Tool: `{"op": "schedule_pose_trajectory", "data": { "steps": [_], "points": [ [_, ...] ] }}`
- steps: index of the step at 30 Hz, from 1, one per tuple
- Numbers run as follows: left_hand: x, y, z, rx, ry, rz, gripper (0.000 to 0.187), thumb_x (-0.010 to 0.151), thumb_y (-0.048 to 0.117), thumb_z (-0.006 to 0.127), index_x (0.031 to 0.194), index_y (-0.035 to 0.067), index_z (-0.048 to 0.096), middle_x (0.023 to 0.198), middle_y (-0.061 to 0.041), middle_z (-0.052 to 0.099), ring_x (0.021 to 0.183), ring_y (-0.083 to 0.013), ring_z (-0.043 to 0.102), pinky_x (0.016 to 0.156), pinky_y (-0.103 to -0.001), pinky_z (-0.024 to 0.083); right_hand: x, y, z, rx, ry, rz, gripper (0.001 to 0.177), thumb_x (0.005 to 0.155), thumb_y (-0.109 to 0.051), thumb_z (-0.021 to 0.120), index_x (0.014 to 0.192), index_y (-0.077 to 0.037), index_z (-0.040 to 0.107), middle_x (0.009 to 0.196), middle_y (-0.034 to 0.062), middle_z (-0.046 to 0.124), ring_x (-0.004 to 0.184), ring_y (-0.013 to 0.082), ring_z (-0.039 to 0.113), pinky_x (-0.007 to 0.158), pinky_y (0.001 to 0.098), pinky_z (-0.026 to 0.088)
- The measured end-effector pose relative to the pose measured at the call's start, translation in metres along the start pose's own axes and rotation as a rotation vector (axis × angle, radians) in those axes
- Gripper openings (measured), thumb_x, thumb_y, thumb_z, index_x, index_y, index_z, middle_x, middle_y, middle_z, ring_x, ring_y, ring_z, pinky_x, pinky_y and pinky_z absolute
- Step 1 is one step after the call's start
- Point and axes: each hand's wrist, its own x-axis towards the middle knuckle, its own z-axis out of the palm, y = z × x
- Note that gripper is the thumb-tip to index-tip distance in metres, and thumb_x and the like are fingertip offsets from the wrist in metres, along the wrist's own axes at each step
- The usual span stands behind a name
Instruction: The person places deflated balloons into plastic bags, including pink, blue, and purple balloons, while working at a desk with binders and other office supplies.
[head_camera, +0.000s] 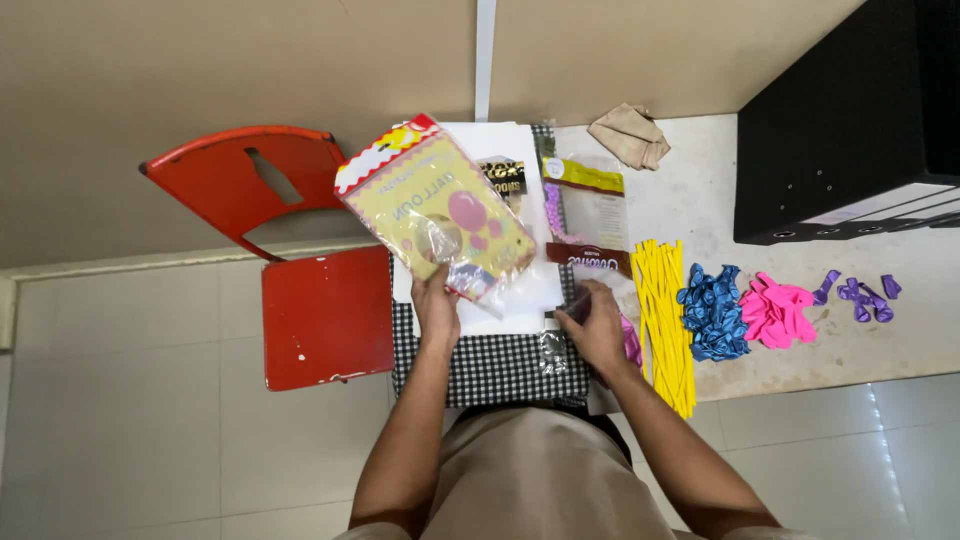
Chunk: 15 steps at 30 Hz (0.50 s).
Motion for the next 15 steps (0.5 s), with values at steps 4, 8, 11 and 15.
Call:
{"op": "schedule_pose_trajectory", "data": {
  "steps": [4, 8, 11, 15],
  "points": [
    [0.018, 0.023, 0.017, 0.384, 0.042, -0.298, 0.044, 0.108, 0.042, 0.058, 0.133, 0.006, 0.065, 0.097, -0.003, 0.063, 0.070, -0.0082, 0.053, 0.059, -0.027, 0.047, 0.011, 0.007, 0.007, -0.264, -0.112, -0.116, 0.080, 0.066, -0.025, 0.091, 0.131, 0.004, 0.056, 0.132, 0.0250, 0.058, 0.125, 0.0440, 0.053, 0.108, 0.0499, 0.041],
    [0.017, 0.035, 0.033, 0.736, -0.084, -0.524, 0.060, 0.101, 0.056, 0.048, 0.126, 0.005, 0.066, 0.091, -0.006, 0.073, 0.066, -0.0144, 0.068, 0.059, -0.027, 0.050, 0.015, 0.025, 0.015, -0.374, -0.157, -0.086, 0.047, 0.078, -0.021, 0.079, 0.120, -0.001, 0.068, 0.120, 0.0217, 0.069, 0.113, 0.0376, 0.064, 0.102, 0.0480, 0.048],
    [0.021, 0.021, 0.026, 0.806, -0.134, -0.468, 0.053, 0.099, 0.049, 0.057, 0.126, 0.005, 0.068, 0.094, -0.006, 0.074, 0.069, -0.0145, 0.067, 0.060, -0.029, 0.050, 0.018, 0.010, -0.008, -0.263, -0.065, -0.192, 0.023, 0.087, -0.010, 0.069, 0.108, -0.003, 0.076, 0.110, 0.0183, 0.075, 0.102, 0.0351, 0.071, 0.098, 0.0448, 0.054],
    [0.018, 0.011, 0.016, 0.678, -0.183, -0.295, 0.046, 0.096, 0.036, 0.060, 0.133, 0.009, 0.064, 0.113, -0.002, 0.072, 0.085, -0.0120, 0.068, 0.070, -0.027, 0.052, 0.012, -0.038, -0.066, -0.119, 0.029, -0.224, 0.016, 0.092, -0.003, 0.065, 0.103, -0.001, 0.076, 0.101, 0.0195, 0.075, 0.091, 0.0338, 0.074, 0.085, 0.0399, 0.059]
  ]
}}
